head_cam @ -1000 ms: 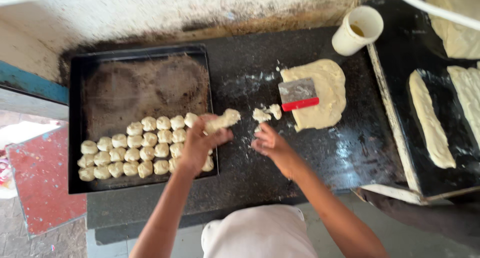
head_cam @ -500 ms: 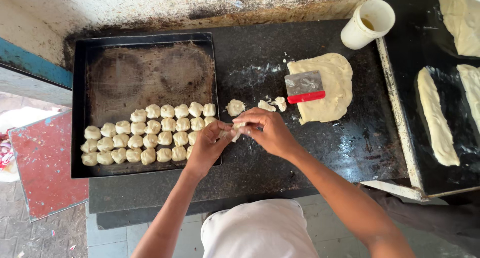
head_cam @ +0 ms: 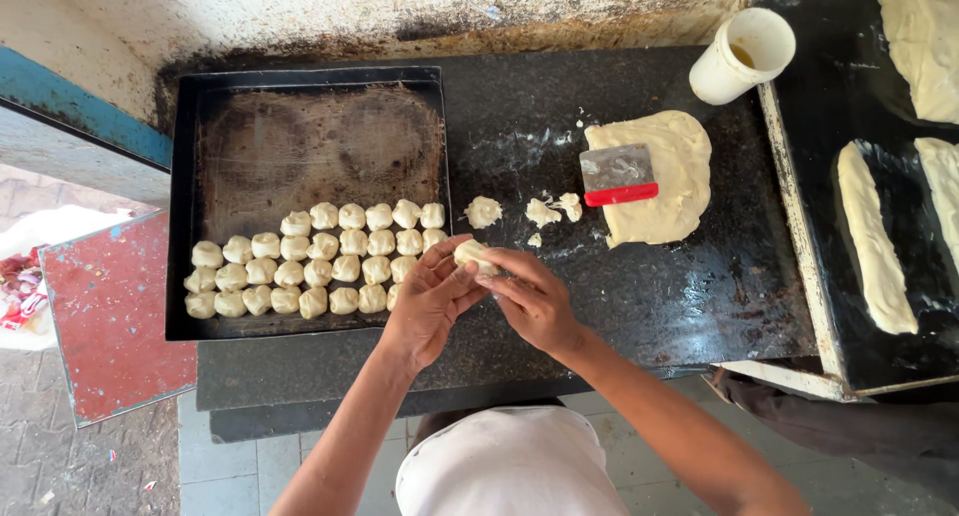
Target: The person takes small pieces of dough from a larger strip, shapes them into small balls by hand, and places them in a baking tray.
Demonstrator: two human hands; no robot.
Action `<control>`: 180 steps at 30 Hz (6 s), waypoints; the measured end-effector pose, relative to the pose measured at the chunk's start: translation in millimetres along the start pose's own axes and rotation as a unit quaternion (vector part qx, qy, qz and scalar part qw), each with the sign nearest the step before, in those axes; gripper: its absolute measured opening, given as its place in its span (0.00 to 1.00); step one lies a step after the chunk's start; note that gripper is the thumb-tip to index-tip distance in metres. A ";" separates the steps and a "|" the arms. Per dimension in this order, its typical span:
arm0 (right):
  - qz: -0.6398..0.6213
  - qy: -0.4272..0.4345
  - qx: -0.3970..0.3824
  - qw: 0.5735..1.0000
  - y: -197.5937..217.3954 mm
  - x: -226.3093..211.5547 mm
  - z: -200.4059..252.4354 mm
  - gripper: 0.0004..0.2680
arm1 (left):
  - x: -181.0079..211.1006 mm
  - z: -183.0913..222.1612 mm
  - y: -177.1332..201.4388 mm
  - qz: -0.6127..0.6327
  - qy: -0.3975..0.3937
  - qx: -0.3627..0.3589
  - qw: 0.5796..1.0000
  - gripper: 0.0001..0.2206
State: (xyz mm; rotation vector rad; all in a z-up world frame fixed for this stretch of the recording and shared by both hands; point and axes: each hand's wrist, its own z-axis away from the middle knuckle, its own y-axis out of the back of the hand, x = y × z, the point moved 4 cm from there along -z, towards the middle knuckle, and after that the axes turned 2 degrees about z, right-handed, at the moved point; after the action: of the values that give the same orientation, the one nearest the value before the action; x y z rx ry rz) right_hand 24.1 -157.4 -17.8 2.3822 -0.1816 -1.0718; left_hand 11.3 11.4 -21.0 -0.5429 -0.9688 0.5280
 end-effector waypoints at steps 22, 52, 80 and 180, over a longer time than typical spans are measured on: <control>-0.635 -0.483 0.009 0.603 -62.2 38.6 -4.0 0.21 | 42.2 3.0 69.0 -0.262 -0.014 -0.038 0.964 0.22; 0.053 -0.433 0.259 0.862 85.5 234.8 55.4 0.15 | -26.2 -31.5 119.5 -0.694 -0.270 0.112 0.658 0.36; 0.378 -0.413 -0.188 0.807 125.5 376.4 -76.4 0.17 | -109.0 35.3 54.2 -0.749 -0.327 0.095 0.569 0.24; 0.102 -0.364 -0.025 0.926 52.9 91.0 32.7 0.18 | -163.0 -42.0 72.8 -0.399 -0.228 0.143 0.876 0.15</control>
State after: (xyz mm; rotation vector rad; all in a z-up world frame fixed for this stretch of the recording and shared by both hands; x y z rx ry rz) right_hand 66.6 -245.2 -69.2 1.7619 -0.6324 -1.7757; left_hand -40.5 -45.9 -187.3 0.2877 -1.4235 0.0302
